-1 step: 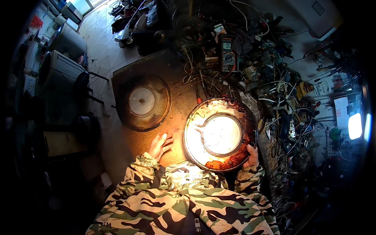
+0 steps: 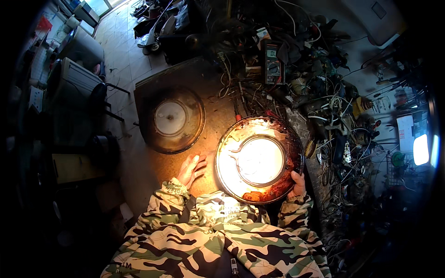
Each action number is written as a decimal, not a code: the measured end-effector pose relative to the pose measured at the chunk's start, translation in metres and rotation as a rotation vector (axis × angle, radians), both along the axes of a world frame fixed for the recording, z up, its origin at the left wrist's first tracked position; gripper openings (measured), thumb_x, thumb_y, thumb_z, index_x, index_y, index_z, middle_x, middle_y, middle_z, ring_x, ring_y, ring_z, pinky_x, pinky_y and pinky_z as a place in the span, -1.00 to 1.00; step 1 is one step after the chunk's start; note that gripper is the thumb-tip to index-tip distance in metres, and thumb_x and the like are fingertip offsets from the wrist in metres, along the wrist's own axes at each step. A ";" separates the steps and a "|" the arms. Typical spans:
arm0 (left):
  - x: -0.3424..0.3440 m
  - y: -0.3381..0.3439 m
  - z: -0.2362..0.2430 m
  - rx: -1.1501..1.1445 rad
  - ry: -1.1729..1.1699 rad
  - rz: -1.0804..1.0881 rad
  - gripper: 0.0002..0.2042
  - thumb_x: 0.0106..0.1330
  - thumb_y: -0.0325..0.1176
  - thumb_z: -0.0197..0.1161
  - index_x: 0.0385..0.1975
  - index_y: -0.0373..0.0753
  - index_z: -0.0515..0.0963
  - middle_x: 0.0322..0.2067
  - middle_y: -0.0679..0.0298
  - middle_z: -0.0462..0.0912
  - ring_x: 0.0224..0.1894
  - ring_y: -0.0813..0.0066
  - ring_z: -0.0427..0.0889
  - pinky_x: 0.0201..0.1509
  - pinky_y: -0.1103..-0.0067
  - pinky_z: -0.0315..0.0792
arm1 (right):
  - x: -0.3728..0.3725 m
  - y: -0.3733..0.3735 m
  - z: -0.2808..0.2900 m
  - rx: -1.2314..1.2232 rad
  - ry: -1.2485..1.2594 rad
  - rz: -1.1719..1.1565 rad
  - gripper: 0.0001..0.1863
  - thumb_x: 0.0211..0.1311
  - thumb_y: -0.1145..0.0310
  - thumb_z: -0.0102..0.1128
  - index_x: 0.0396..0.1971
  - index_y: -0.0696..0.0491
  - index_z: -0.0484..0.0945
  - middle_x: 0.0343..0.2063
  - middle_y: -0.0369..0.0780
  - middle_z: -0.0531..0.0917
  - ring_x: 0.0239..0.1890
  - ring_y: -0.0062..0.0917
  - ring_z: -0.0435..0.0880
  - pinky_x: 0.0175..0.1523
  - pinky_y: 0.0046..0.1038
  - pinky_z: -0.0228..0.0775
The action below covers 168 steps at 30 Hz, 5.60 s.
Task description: The person places a speaker on a workbench and uses pliers to manipulate the internal components. They repeatedly adjust and reposition parts within the speaker cone area while holding the unit steady.
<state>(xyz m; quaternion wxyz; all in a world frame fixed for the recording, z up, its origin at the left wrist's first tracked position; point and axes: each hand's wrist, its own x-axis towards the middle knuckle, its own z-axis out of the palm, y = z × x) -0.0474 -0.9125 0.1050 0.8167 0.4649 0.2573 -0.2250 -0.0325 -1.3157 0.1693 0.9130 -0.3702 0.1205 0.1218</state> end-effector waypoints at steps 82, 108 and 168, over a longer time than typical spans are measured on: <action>-0.065 0.115 -0.030 1.132 0.042 -0.077 -0.42 0.02 -0.40 0.61 -0.02 -0.31 0.38 -0.11 0.14 0.45 -0.10 0.27 0.51 0.03 0.36 0.45 | 0.067 0.124 -0.110 -0.555 0.262 0.060 -0.59 0.29 0.61 0.24 0.11 0.45 0.47 -0.23 0.01 0.71 -0.32 -0.39 0.76 -0.17 -0.44 0.73; -0.045 0.124 -0.027 1.221 0.146 -0.341 -0.32 0.22 -0.03 0.49 0.24 -0.31 0.43 -0.02 0.05 0.57 -0.03 0.11 0.62 0.09 0.17 0.56 | -0.077 0.182 -0.096 -1.369 0.246 0.199 -0.51 0.18 0.03 0.40 -0.30 0.24 0.61 -0.49 -0.12 0.66 -0.42 -0.43 0.62 -0.22 -0.32 0.47; -0.040 -0.021 -0.009 1.205 -0.734 -0.827 -0.86 0.20 -0.43 0.40 -0.24 -0.16 0.67 -0.40 0.16 0.52 -0.33 0.13 0.59 -0.27 0.34 0.49 | -0.121 0.113 -0.138 -0.980 0.350 0.252 -0.80 0.31 0.46 0.22 -0.23 0.32 0.64 -0.54 -0.23 0.69 -0.57 -0.67 0.59 -0.45 -0.56 0.41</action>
